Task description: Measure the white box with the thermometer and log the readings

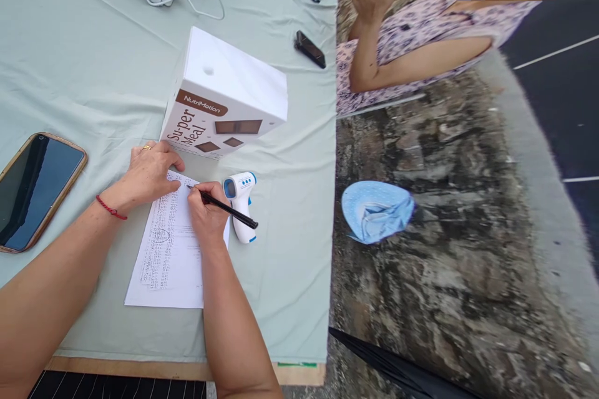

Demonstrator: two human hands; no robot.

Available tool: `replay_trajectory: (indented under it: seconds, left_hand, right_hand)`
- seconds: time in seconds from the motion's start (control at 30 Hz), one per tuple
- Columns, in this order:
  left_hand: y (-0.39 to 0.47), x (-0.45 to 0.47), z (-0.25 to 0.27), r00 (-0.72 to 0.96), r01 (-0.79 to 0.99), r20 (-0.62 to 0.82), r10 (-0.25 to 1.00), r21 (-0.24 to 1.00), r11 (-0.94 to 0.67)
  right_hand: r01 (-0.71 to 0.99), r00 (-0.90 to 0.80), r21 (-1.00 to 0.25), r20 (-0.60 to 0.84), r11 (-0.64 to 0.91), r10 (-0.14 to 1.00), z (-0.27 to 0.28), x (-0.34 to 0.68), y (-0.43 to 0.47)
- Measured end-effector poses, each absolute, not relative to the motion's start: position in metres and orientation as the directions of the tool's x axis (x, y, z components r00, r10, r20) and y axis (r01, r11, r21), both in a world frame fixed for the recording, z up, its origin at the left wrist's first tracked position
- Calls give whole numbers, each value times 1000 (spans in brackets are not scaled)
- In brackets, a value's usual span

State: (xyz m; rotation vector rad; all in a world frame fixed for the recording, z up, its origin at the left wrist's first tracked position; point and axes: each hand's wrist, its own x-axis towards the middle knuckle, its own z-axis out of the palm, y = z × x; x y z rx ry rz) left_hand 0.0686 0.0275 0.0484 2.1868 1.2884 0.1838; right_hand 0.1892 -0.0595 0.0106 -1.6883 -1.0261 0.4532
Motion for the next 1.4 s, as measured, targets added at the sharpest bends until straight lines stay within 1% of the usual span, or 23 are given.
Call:
replay_trajectory:
  seconds: [0.17,0.47,0.63,0.73,1.03,1.23,1.4]
  left_hand:
    - [28,69,48,519,757,-171,837,547,-358]
    - [27,67,50,525,743,-170,834,569,-351]
    - [27,67,51,527,738,-158,835,573,-357]
    - [27,67,50,525,736,-143,839,571,-363]
    - [27,68,50,526,744,-167,834,566,-356]
    - [27,68,49,523,752,-173,835,555,-357]
    - [28,68,48,518,753,-165,839,554,-355]
  right_hand:
    - [392,558,-918,178,-68,811,9,190,-60]
    - [417,526,-906,172,-77,833,10,190,-60]
    - [404,567,-909,161,-103,808,10,190,-60]
    - [407,562,-909,167,-95,810,9,191,-60]
    - [415,545,-906,175,-83,820,11,189,-60]
    - [392,600,-916,184,-85,779,10,190,-60]
    - [406,574,-910,181,-86,798,8,192,-60]
